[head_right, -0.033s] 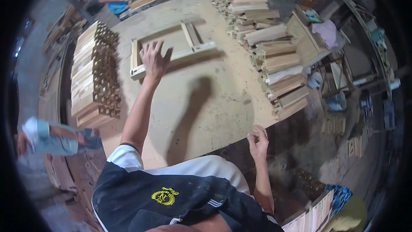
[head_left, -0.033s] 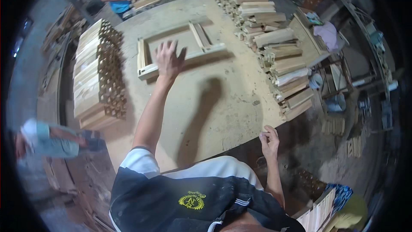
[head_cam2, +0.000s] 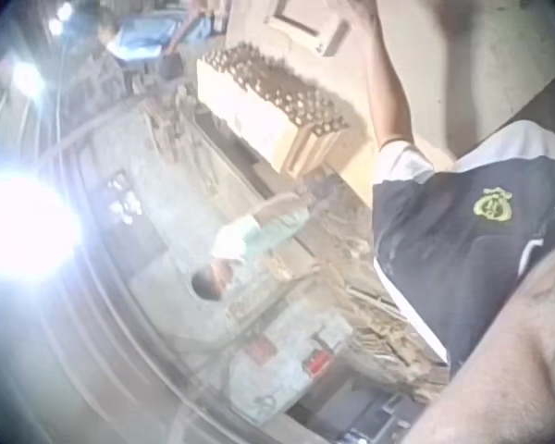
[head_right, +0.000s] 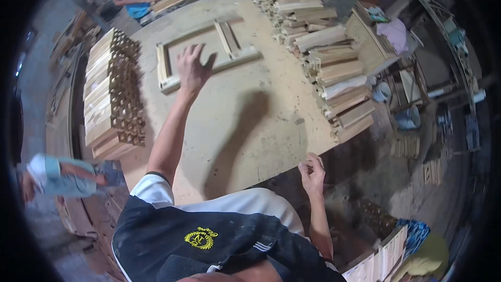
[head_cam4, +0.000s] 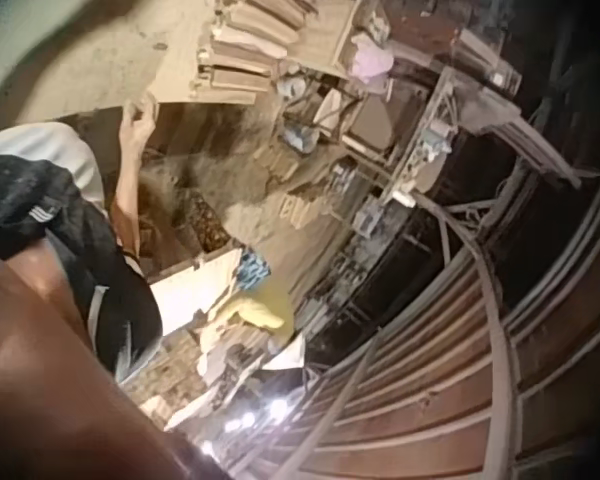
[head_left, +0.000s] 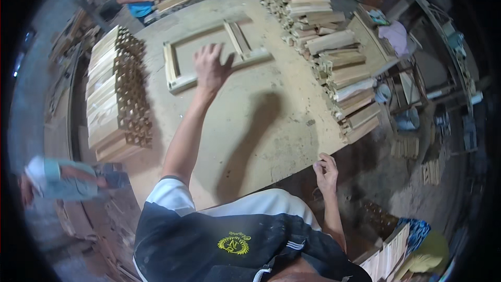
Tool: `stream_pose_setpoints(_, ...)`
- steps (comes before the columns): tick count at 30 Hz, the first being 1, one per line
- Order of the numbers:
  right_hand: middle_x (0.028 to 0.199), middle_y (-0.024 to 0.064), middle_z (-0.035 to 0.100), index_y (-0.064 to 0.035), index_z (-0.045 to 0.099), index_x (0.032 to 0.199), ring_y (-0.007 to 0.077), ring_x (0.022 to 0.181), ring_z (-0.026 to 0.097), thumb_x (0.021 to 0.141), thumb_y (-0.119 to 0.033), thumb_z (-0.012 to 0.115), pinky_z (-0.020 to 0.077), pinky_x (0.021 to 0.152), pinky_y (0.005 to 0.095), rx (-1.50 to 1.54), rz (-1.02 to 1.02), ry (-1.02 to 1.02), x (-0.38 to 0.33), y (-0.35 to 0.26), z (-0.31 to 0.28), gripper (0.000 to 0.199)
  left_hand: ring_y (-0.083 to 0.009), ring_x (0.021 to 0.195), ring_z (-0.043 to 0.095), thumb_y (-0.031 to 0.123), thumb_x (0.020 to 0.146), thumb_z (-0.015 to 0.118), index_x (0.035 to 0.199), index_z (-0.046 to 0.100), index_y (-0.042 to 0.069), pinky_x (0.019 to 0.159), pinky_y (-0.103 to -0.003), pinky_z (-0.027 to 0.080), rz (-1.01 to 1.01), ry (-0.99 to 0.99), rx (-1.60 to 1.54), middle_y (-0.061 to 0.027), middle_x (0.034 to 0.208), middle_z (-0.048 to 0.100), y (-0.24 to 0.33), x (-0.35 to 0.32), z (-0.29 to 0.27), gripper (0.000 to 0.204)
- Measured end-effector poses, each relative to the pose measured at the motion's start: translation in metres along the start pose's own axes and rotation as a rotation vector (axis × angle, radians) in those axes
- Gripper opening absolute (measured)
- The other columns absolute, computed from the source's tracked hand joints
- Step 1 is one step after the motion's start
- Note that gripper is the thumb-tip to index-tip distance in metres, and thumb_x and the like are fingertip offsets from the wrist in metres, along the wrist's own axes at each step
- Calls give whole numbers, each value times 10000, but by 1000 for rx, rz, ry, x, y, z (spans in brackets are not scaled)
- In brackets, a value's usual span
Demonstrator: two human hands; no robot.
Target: Assembling and inspecting wooden furniture components at a workbench.
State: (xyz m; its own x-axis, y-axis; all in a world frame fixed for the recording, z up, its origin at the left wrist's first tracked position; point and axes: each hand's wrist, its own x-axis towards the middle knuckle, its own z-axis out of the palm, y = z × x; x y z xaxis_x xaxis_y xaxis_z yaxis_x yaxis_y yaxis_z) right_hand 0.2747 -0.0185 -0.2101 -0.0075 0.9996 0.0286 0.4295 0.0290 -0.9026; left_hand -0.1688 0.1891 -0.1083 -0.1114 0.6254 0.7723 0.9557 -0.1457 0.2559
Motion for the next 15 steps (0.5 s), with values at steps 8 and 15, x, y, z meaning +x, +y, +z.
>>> stream_pose_setpoints(8,1085,123,643,15,612,1211,166,826,668,893,-101,726,535,712,287,55,132,-13,-66,-94,56,357,-354,823,673,286,832,753,992,714,49,768,-448,513,234,-627,-821,-142,899,704,126,-155,44,288)
stream_pose_setpoints(15,1323,195,590,4,411,1475,302,1130,627,767,-345,855,514,963,402,610,-523,-271,-65,-314,93,906,-297,838,665,252,871,703,1029,666,-12,716,-385,523,320,-1478,-1123,-152,912,693,18,-181,-71,310)
